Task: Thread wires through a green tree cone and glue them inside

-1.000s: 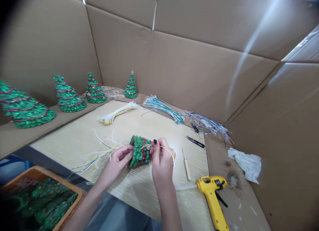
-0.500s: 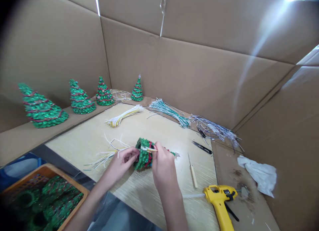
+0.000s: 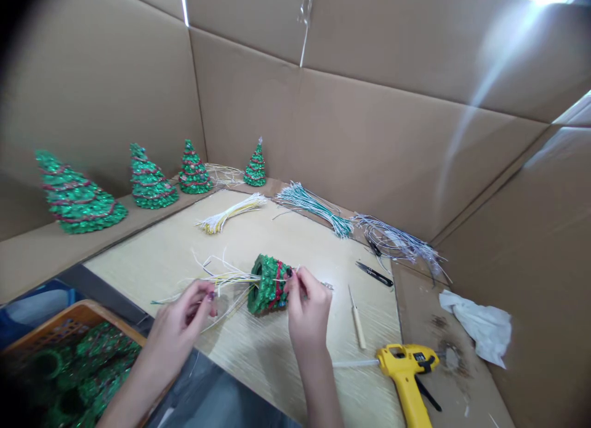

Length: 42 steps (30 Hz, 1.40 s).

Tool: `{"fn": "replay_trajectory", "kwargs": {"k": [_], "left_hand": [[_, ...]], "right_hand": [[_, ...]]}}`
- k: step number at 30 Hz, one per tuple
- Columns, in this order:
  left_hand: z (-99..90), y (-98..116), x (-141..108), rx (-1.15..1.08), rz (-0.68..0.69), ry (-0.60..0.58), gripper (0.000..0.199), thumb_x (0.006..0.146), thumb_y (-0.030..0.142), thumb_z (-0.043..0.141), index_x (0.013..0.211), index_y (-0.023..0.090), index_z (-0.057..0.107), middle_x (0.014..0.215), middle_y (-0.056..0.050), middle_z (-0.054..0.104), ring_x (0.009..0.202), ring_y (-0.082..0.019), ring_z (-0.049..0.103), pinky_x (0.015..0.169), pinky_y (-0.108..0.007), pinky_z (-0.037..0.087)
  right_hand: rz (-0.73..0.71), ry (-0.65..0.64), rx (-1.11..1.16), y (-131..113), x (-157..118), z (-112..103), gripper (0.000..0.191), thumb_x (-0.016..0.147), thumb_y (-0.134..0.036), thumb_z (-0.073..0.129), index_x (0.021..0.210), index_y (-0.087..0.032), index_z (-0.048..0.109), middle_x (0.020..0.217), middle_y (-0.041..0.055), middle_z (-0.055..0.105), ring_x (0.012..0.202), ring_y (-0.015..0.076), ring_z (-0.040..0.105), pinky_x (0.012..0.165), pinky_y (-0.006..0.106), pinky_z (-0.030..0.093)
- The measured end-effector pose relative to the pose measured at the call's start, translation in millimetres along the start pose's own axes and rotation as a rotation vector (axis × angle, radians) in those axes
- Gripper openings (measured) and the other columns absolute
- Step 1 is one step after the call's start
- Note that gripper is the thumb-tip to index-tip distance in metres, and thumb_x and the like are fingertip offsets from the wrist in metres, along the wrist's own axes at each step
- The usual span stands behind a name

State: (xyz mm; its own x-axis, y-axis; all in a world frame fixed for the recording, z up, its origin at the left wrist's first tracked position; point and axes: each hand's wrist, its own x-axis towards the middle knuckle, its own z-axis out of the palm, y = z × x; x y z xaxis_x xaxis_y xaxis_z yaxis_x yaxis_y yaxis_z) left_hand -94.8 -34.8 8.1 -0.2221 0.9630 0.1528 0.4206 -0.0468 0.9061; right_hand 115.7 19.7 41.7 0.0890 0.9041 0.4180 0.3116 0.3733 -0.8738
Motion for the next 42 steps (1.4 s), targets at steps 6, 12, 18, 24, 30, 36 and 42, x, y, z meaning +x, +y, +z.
{"fn": "replay_trajectory", "kwargs": {"k": [6, 12, 18, 24, 30, 36, 42], "left_hand": [[30.4, 9.7, -33.8, -0.561, -0.045, 0.252, 0.028, 0.096, 0.050, 0.051, 0.110, 0.026, 0.046, 0.079, 0.003, 0.067, 0.041, -0.008, 0.043, 0.041, -0.017, 0.032], [61.8, 16.2, -29.1, -0.360, -0.055, -0.026, 0.030, 0.096, 0.045, 0.048, 0.094, 0.018, 0.062, 0.056, 0.005, 0.049, 0.052, -0.012, 0.047, 0.050, -0.020, 0.034], [51.3, 17.9, 3.5, -0.055, 0.057, -0.041, 0.037, 0.094, 0.043, 0.046, 0.088, 0.018, 0.073, 0.063, -0.001, 0.064, 0.053, -0.015, 0.052, 0.054, -0.025, 0.034], [60.0, 14.6, 14.8, -0.036, 0.106, -0.006, 0.031, 0.091, 0.038, 0.049, 0.099, 0.018, 0.072, 0.061, 0.001, 0.060, 0.055, -0.016, 0.054, 0.058, -0.025, 0.037], [59.1, 7.8, 34.8, -0.191, 0.130, -0.276, 0.029, 0.088, 0.035, 0.050, 0.091, 0.017, 0.073, 0.071, -0.003, 0.068, 0.067, -0.018, 0.064, 0.062, -0.024, 0.045], [49.3, 13.2, 24.4, 0.100, 0.231, -0.111, 0.025, 0.091, 0.030, 0.053, 0.084, 0.018, 0.074, 0.062, -0.001, 0.066, 0.055, -0.016, 0.058, 0.055, -0.025, 0.037], [48.4, 27.2, 5.1, 0.401, 0.472, 0.059, 0.028, 0.097, 0.023, 0.049, 0.086, 0.021, 0.075, 0.082, -0.003, 0.069, 0.060, -0.014, 0.066, 0.059, -0.024, 0.042]], "right_hand": [[0.187, -0.074, 0.277, 6.0, 0.7, 10.7, 0.041, 0.085, -0.055, 0.064, 0.069, -0.017, 0.064, 0.061, 0.0018, 0.062, 0.051, 0.0113, 0.054, 0.048, 0.022, 0.042], [0.192, 0.026, 0.333, 6.3, -1.6, 10.4, 0.032, 0.087, -0.050, 0.065, 0.083, -0.018, 0.061, 0.063, -0.0016, 0.062, 0.051, 0.0096, 0.053, 0.046, 0.020, 0.041], [0.127, 0.019, 0.287, 1.0, -1.3, 1.9, 0.033, 0.089, -0.046, 0.063, 0.107, -0.018, 0.064, 0.071, -0.0020, 0.061, 0.058, 0.0108, 0.055, 0.050, 0.021, 0.043], [0.040, -0.113, 0.037, -15.0, 12.2, 3.2, 0.023, 0.090, -0.038, 0.059, 0.087, -0.018, 0.068, 0.073, 0.0014, 0.063, 0.065, 0.0133, 0.057, 0.058, 0.023, 0.046], [0.061, -0.082, 0.044, -0.9, 7.2, 2.5, 0.025, 0.091, -0.040, 0.055, 0.085, -0.018, 0.065, 0.072, 0.0025, 0.064, 0.062, 0.0154, 0.061, 0.055, 0.025, 0.049], [0.031, -0.021, -0.136, -1.0, -8.5, -14.3, 0.024, 0.090, -0.039, 0.055, 0.090, -0.020, 0.068, 0.086, 0.0071, 0.070, 0.076, 0.0194, 0.065, 0.066, 0.029, 0.051], [0.197, 0.265, -1.005, 20.8, -71.5, -148.5, 0.046, 0.081, -0.062, 0.047, 0.095, -0.022, 0.065, 0.092, 0.0137, 0.071, 0.076, 0.0319, 0.065, 0.065, 0.043, 0.049]]}}
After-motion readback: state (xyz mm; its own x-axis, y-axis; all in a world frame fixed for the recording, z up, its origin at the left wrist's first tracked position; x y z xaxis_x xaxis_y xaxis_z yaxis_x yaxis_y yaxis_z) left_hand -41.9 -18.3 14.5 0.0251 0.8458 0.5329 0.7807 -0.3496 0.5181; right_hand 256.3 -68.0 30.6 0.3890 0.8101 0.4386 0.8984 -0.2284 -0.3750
